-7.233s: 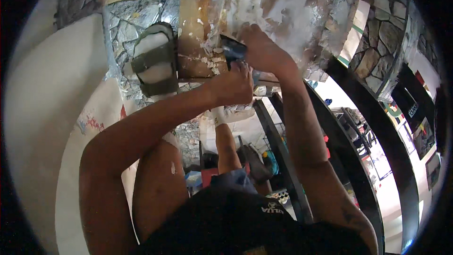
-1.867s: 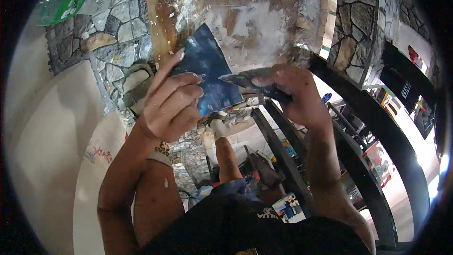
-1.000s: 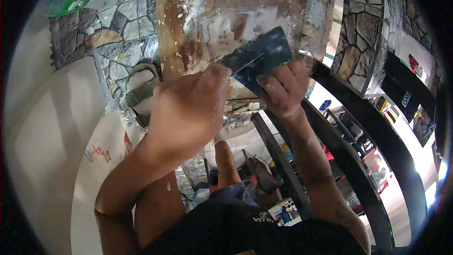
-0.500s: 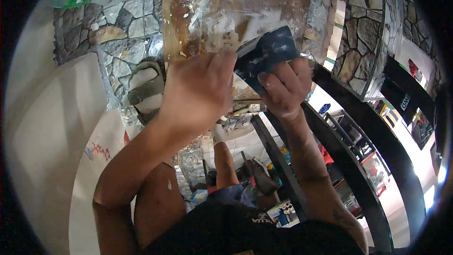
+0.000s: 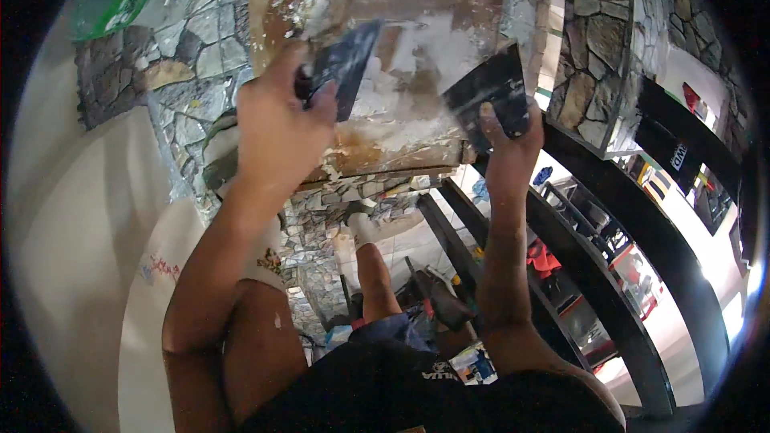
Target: Applying wall putty to a damaged section of an interior wall using putty knives.
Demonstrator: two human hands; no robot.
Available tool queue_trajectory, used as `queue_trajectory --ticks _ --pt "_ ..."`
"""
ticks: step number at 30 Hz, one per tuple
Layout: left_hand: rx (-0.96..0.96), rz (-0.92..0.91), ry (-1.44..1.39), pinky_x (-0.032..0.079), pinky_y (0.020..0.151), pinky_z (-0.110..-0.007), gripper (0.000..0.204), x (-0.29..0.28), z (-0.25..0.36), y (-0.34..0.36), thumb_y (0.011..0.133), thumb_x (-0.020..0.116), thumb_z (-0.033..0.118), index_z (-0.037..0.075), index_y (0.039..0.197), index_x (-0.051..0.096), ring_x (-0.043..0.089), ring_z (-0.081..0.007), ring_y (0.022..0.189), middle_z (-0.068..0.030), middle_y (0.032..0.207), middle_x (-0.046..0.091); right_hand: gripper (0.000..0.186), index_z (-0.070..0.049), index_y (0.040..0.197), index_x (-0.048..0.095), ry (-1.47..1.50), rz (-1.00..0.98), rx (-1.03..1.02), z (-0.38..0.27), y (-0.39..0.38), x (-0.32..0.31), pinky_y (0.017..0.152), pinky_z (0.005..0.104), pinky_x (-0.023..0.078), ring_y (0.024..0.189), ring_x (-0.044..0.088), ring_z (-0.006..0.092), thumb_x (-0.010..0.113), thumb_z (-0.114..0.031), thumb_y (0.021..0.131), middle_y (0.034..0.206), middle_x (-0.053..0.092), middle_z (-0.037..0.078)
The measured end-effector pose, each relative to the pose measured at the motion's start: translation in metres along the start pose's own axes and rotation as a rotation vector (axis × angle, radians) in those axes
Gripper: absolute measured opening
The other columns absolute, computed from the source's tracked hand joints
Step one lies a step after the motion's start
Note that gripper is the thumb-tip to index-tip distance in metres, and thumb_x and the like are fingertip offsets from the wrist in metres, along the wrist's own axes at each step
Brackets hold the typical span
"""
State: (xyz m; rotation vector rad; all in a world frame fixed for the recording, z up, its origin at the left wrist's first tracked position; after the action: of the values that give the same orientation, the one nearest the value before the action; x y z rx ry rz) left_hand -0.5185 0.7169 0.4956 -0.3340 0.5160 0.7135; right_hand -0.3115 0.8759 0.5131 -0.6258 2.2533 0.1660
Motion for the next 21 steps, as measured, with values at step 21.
queue_trajectory --ticks 21 --pt "0.190 -0.369 0.120 0.045 0.055 -0.038 0.027 0.026 0.081 -0.032 0.061 0.053 0.003 0.004 0.088 0.049 0.055 -0.0298 0.063 -0.0134 0.072 0.053 0.031 0.004 0.107 0.044 0.575 -0.158 0.344 -0.009 -0.054 0.065 0.067 0.0219 0.044 0.076 0.052 0.0111 0.053 -0.001 0.077 0.089 0.056 0.007"
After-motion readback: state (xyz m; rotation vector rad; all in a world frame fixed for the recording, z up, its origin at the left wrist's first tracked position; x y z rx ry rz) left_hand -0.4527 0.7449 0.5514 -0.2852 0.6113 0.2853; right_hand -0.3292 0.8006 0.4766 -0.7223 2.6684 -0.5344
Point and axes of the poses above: each hand's wrist, its own y-axis towards the middle knuckle, its own x-axis out of the palm, z = x × y, the point moved 9 cm from there along y, towards the middle knuckle
